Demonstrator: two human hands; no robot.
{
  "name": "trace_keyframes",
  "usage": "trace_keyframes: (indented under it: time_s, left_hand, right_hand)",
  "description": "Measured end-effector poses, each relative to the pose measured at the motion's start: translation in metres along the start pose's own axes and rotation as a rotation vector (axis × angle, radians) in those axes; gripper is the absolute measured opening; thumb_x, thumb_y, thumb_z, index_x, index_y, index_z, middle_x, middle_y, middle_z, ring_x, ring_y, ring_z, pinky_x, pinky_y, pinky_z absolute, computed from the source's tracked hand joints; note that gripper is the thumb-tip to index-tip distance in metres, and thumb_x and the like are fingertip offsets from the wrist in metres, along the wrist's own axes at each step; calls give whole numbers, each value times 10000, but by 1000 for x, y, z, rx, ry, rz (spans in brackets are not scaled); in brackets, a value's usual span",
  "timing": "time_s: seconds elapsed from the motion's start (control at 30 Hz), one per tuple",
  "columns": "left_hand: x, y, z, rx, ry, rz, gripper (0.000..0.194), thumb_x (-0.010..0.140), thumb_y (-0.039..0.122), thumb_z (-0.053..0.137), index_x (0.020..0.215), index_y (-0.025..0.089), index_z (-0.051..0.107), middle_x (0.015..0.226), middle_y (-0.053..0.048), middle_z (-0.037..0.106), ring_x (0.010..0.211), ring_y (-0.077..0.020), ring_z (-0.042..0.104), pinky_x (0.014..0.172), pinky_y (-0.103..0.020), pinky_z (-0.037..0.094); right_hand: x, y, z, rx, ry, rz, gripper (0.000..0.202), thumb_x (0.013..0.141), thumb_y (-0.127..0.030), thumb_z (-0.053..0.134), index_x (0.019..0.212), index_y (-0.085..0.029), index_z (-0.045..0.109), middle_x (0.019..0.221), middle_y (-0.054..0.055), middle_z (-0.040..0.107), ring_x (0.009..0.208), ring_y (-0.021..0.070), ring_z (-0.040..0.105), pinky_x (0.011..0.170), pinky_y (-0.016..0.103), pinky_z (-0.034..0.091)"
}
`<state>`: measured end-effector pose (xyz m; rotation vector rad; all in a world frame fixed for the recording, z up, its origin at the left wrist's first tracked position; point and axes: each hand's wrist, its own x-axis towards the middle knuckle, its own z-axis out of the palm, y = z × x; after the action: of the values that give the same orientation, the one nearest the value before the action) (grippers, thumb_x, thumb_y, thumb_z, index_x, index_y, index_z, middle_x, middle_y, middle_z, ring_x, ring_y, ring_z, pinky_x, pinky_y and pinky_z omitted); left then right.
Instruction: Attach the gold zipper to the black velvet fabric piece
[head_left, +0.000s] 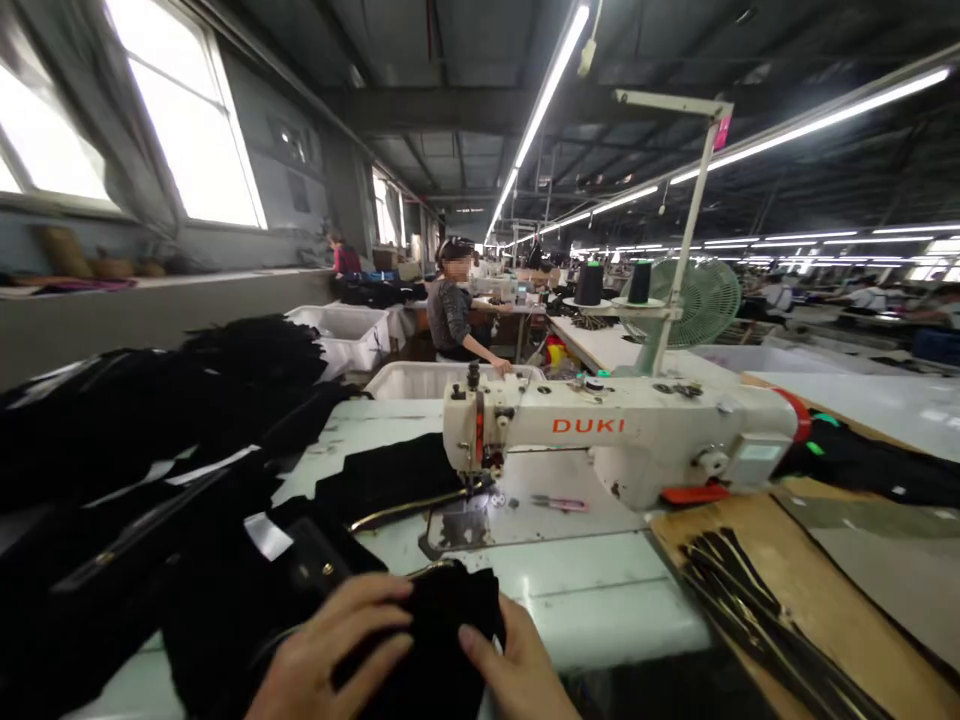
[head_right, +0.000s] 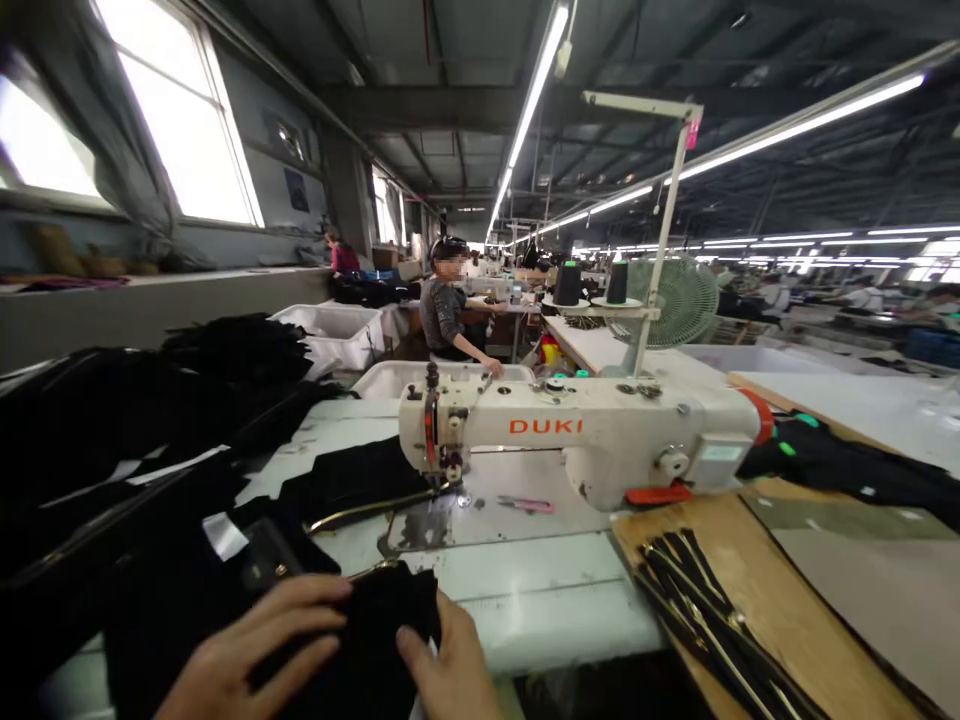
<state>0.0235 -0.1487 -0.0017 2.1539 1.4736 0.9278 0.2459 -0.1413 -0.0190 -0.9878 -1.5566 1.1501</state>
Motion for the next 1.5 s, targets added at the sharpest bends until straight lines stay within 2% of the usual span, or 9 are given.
trace_keyframes:
  time_s: [0.07, 0.17, 0.37, 0.5, 0.7, 0.87, 1.1, 1.37, 1.5]
  left_hand:
    - [6, 2, -16, 48, 170, -117, 369, 762, 543, 739, 1077, 350, 741, 1269, -18, 673, 1205, -330, 596, 1082, -428, 458]
    - [11, 9, -26, -12, 49, -201, 424, 718, 566, 751, 1081, 347, 747, 1090, -12, 748, 1045, -330, 681, 954, -374, 544]
    - [1, 20, -11, -58, 26, -128, 241, 784, 554, 718, 940, 385, 791, 961, 47, 783, 918, -265, 735, 774, -214, 574]
    - [-2, 22, -10, -35, 42, -117, 236, 793, 556, 707, 906, 369, 796, 931, 35, 782, 873, -258, 738, 716, -208, 575]
    - [-5, 41, -17, -59, -126, -115, 176, 908, 441, 615, 944, 331, 748, 868, 39, 733, 798, -178, 701, 720, -190, 545]
    - [3, 62, -5, -179, -6, -87, 332, 794, 327, 747, 1123, 341, 706, 956, 54, 735, 781, -148, 691, 738, -170, 542]
    - [1, 70, 11, -221, -51, -88, 63, 857, 297, 715, 905, 315, 752, 834, 62, 716, 779, -135, 691, 728, -160, 516]
    - [-11, 70, 20, -86, 78, 119, 57, 939, 261, 634, 930, 293, 681, 864, 56, 680, 803, -113, 691, 745, -147, 517]
    - [-12, 70, 21, -73, 115, 116, 40, 943, 275, 628, 927, 286, 664, 852, 60, 673, 777, -109, 684, 726, -145, 513]
  right_hand:
    - [-4, -11, -10, 159, -90, 24, 516, 886, -647, 585, 1055, -177, 714, 987, 85, 730, 955, 297, 671, 864, 403, 527]
    - [-7, -24, -22, 258, -147, 71, 465, 869, -622, 636, 1005, -185, 718, 928, 45, 722, 894, 255, 666, 821, 347, 518]
    - [-7, -29, -39, 117, -39, 35, 475, 837, -526, 717, 1196, -223, 649, 1130, 68, 694, 1073, 258, 636, 931, 353, 489]
    - [-4, -36, -40, -54, 107, -185, 205, 861, -348, 709, 1033, -238, 685, 1124, 65, 676, 1053, 218, 630, 927, 317, 476]
    - [2, -47, -38, 45, 17, -97, 77, 805, -271, 758, 774, -218, 711, 884, 24, 730, 857, 200, 665, 804, 281, 489]
    - [-1, -51, -33, 107, 20, -47, 91, 745, -217, 800, 719, -214, 713, 833, 2, 734, 797, 177, 664, 773, 259, 477]
    - [-7, -56, -35, 55, -37, -159, 118, 732, -125, 798, 718, -219, 728, 842, -5, 750, 760, 152, 672, 730, 236, 475]
    - [-2, -64, -48, 59, -179, 64, 89, 739, -261, 803, 731, -199, 739, 841, 17, 727, 820, 184, 650, 790, 275, 452]
    - [-2, -69, -50, -2, -176, 10, 138, 809, -315, 757, 755, -195, 719, 854, 21, 724, 817, 184, 648, 788, 275, 450]
